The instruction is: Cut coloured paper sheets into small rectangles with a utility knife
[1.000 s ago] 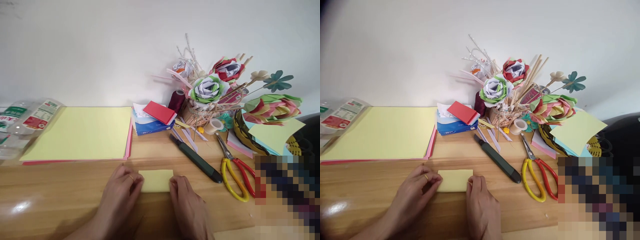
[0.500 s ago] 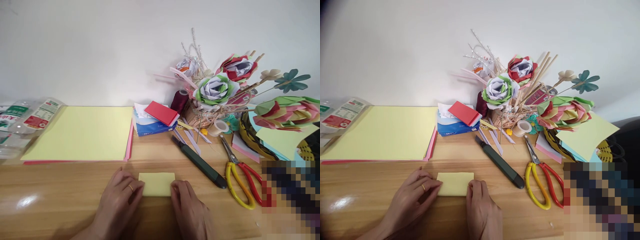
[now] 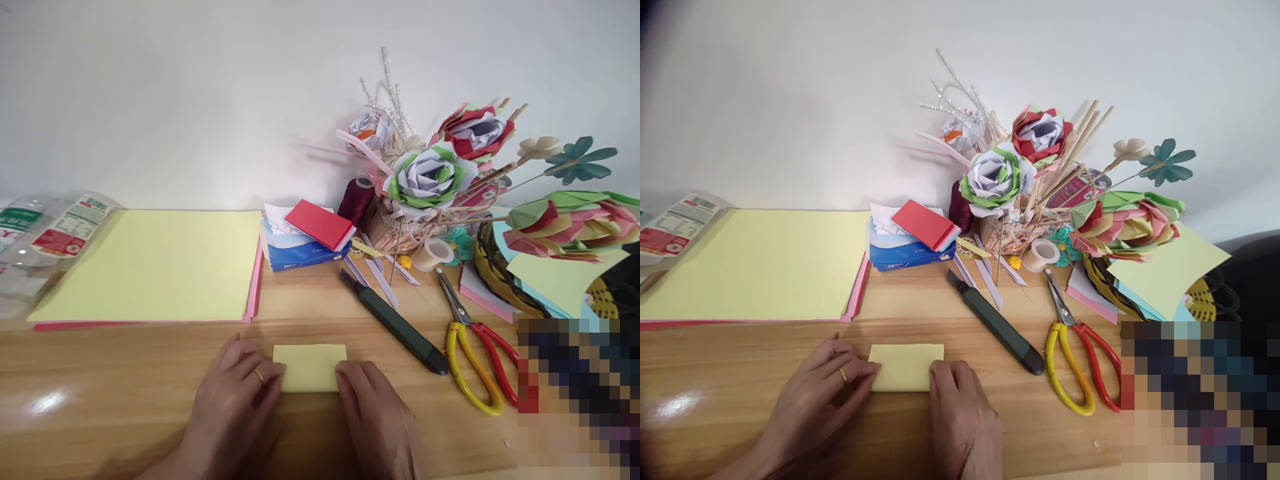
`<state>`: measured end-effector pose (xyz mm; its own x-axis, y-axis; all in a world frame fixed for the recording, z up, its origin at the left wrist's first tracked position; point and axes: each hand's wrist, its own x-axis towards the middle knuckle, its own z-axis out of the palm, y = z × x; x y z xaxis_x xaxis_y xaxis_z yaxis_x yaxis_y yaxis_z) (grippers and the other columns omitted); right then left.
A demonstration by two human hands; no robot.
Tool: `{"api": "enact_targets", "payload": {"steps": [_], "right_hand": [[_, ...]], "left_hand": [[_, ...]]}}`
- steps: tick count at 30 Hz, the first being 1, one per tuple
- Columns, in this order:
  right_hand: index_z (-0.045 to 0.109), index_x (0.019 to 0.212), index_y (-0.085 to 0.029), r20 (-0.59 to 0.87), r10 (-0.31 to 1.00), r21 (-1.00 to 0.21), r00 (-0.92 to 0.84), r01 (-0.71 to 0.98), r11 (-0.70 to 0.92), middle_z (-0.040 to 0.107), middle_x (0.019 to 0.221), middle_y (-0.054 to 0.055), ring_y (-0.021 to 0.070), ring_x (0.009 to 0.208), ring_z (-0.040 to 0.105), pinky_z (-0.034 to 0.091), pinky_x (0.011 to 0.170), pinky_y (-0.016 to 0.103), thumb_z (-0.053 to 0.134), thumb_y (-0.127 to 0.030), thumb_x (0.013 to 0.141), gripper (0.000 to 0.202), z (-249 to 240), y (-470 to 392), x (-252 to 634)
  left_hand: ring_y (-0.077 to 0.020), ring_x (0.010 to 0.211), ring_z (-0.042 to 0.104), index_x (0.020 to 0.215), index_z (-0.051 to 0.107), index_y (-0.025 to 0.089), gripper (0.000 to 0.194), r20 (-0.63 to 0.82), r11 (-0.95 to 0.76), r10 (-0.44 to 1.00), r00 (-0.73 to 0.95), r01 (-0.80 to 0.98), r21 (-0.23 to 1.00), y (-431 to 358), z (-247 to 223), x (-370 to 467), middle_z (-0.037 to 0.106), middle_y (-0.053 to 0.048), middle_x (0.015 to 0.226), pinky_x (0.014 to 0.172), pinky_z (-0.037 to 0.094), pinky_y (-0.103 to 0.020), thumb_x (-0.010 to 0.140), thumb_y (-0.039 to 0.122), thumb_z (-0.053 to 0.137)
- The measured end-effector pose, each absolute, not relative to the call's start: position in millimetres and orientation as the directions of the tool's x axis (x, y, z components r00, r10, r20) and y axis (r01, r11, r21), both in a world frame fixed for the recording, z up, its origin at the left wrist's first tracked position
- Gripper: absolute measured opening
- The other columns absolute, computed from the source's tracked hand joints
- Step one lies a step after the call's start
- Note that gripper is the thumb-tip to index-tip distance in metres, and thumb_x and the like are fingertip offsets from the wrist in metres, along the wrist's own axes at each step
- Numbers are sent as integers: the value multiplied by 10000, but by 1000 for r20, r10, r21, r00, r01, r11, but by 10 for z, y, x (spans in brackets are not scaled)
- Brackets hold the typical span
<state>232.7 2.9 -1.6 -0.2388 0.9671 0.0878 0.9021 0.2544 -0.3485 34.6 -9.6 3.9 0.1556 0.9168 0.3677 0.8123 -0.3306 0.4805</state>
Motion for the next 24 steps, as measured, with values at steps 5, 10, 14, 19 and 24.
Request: {"api": "enact_targets", "payload": {"steps": [5,10,14,19,24], "right_hand": [[605,831,-275,148,968,-463,-204,850,250,647,781,-8,114,678,639,443,527,206,310,-336,963,329,-37,39,2333],[585,819,-283,105,971,-433,-213,870,238,637,768,-13,126,658,637,437,507,209,266,-384,970,367,-25,56,2331],[576,794,-287,88,971,-395,-222,887,239,620,737,-19,128,617,623,418,482,210,228,-414,972,411,-12,74,2326],[565,799,-287,59,972,-394,-226,890,230,628,763,-23,136,623,629,419,491,227,236,-404,971,389,6,86,2328],[555,802,-273,79,963,-420,-258,867,267,642,769,-21,124,618,628,410,485,215,304,-352,957,306,12,111,2358]], "left_hand": [[-163,715,534,825,607,219,150,364,-324,919,149,811,487,-108,21,334,614,20,664,851,404,-375,877,129,498],[-172,735,536,848,603,215,120,376,-340,913,159,806,484,-113,3,322,626,20,682,855,394,-377,864,120,531],[-170,716,530,840,600,212,122,384,-353,908,168,802,483,-101,21,321,621,22,670,846,395,-372,864,117,527],[-170,706,527,830,601,210,133,393,-344,908,148,799,493,-90,33,329,612,16,656,777,412,-339,865,107,523],[-173,734,517,834,603,197,122,401,-340,905,140,805,486,-74,29,338,614,4,674,731,413,-315,870,110,524]]}}
